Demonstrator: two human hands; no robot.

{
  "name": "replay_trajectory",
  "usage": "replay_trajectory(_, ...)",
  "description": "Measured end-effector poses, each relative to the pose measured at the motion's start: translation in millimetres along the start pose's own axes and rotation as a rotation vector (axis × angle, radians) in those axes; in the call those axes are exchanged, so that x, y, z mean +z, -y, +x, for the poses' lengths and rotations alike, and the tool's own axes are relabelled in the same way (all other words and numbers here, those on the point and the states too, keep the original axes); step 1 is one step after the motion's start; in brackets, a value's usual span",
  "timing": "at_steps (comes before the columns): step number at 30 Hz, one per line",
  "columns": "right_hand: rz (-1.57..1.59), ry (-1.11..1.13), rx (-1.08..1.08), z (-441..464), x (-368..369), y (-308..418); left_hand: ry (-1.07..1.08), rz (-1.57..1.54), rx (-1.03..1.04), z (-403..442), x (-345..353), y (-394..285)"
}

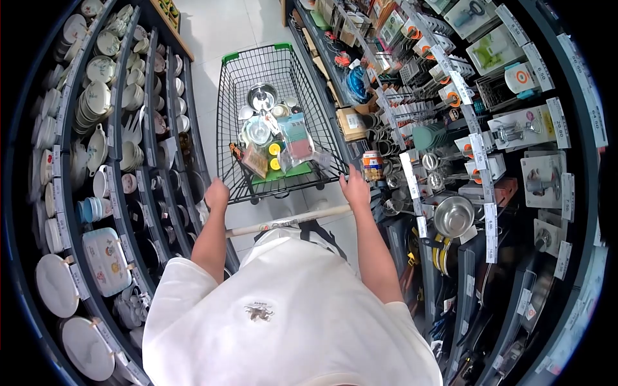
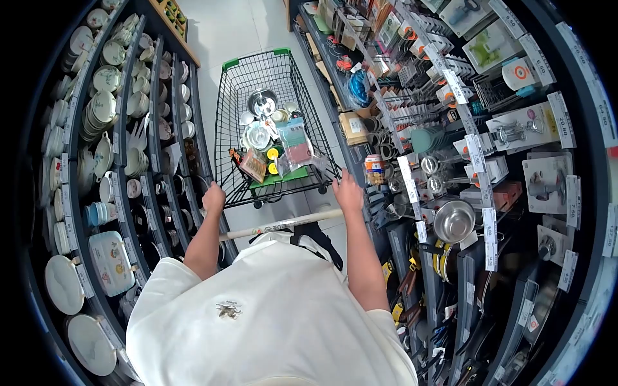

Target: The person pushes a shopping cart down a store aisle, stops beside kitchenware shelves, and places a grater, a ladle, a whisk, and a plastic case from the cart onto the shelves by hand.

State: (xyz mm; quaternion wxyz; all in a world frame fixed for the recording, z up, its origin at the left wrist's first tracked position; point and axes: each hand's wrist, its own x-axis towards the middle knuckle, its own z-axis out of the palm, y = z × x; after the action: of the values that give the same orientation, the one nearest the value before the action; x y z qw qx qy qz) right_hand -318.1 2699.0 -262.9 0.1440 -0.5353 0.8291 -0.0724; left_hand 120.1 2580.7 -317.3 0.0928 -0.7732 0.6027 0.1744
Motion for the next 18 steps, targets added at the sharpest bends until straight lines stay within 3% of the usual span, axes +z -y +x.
replay_trajectory(18, -0.052, -0.007, 0.016, -42, 16, 17, -0.051, -0.033, 0.062, -22, 8, 41)
